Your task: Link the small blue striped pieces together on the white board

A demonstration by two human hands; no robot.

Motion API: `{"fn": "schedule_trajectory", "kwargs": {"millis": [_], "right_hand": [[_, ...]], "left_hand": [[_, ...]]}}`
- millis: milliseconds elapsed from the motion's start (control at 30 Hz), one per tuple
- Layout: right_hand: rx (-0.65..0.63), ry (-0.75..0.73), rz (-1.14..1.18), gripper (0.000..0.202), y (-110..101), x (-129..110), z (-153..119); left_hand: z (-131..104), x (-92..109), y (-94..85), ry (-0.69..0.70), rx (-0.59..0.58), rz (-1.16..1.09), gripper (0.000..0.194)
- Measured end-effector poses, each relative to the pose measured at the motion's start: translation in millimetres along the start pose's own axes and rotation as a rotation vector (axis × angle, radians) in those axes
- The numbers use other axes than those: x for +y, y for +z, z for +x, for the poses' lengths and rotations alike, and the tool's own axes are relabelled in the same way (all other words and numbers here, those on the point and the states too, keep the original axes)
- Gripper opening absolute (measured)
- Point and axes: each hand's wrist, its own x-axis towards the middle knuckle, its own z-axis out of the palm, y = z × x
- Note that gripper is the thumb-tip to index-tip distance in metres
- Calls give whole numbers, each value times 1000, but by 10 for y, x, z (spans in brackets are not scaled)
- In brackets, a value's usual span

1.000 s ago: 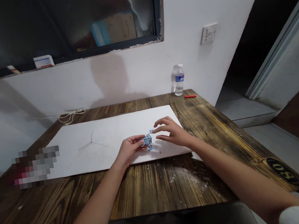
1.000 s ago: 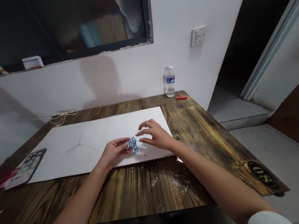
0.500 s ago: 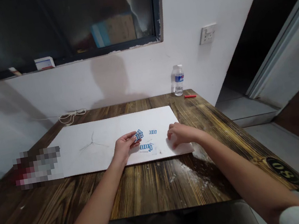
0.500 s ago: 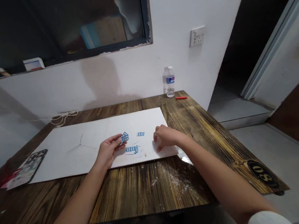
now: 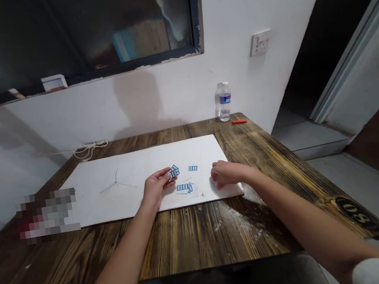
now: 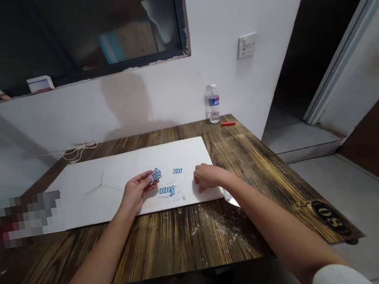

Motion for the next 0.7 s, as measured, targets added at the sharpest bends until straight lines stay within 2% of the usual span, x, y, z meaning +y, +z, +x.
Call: {"fn": "schedule_trajectory", "kwargs": {"millis": [200, 500, 700], "right_hand": [[-47, -4, 126, 23, -45, 7, -53], [74, -2, 89, 16, -104, -78, -93], [203, -57, 229, 31, -140, -115, -105]], "left_hand": [[30, -37, -29, 17, -17, -1, 30], [-12, 6, 3, 6, 5, 17, 31], [-12, 1, 4, 11, 2, 12, 29]]}}
